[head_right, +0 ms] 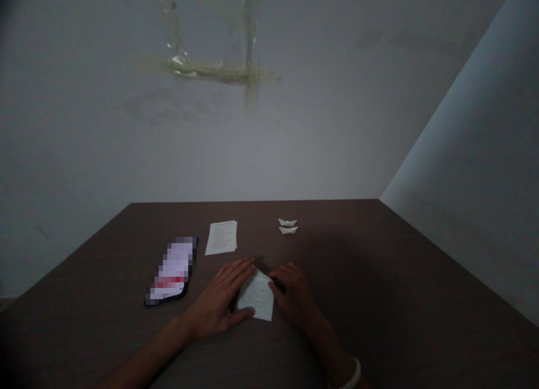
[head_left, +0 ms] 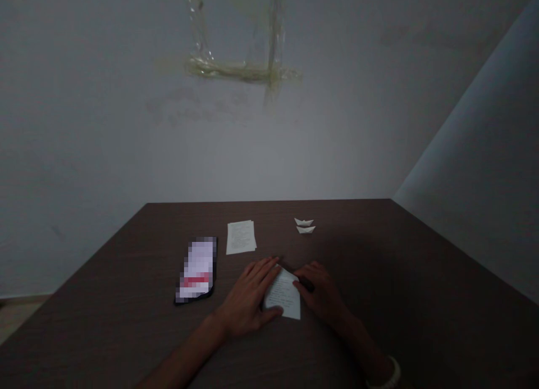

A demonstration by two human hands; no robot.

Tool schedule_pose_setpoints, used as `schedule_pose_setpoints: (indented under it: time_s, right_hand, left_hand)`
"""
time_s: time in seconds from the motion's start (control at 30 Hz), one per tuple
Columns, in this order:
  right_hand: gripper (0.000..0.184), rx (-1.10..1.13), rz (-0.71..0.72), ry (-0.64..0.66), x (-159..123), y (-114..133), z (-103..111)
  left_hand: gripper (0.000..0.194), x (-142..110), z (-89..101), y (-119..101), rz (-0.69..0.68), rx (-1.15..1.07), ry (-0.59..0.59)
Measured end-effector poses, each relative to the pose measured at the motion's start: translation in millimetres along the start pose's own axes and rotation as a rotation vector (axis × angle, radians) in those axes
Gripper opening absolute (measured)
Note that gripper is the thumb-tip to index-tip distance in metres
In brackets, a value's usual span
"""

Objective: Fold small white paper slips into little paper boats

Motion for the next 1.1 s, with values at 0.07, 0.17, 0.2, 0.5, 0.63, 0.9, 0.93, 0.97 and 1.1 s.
schedule_pose_setpoints:
  time_s: [0.07, 0.17, 0.2, 0.5, 0.63, 0.9, 0.93, 0.97, 1.1]
  right_hand:
    - [0.011, 0.015, 0.005, 0.007, 0.2, 0.6, 0.1]
    - [0.011, 0.048, 0.026, 0.017, 1.3, 3.4, 1.7]
    - [0.011, 0.058, 0.031, 0.018, 1.8, 4.2, 2.6]
    - [0.026, 0.126, 0.053, 0.029, 1.9, 8.8, 9.3]
    - [0.029, 0.162, 0.056, 0.025, 0.9, 8.8, 11.2]
    - [0.017, 0.221, 0.058, 0.068, 2.7, 12.3, 14.3]
    - [0.016, 0.222, 0.062, 0.072, 3.1, 13.6, 14.6]
    - [0.016, 0.221, 0.063, 0.077, 3.4, 14.8, 14.7]
    - [0.012, 0.178, 0.028, 0.092, 4.3, 16.1, 11.6]
  left_hand:
    - [0.081, 0.9, 2.3, -2.3, -0.008, 0.000, -0.019]
    - [0.078, 2.0, 5.1, -4.9, -0.019, -0.005, -0.047]
    - [0.076, 2.1, 5.7, -5.6, -0.025, -0.008, -0.054]
    - [0.056, 1.2, 10.0, -13.8, -0.098, -0.048, -0.049]
    - [0.052, 1.5, 9.1, -14.3, -0.102, -0.052, -0.029]
    - [0.047, 0.3, 5.2, -19.0, -0.164, -0.040, 0.007]
    - [0.046, 0.3, 4.9, -19.9, -0.165, -0.035, 0.013]
    - [0.045, 0.3, 4.8, -20.8, -0.167, -0.030, 0.019]
    - [0.040, 0.3, 4.3, -23.9, -0.180, 0.003, 0.030]
Point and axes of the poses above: each hand's wrist, its own x-axis towards the middle knuckle, its own z-axis out of the back of the hand, y = z × x, the point moved 7 cm from there along x, towards the middle knuckle, and after that the axes turned 8 degrees about -x, right-handed, at the moved point
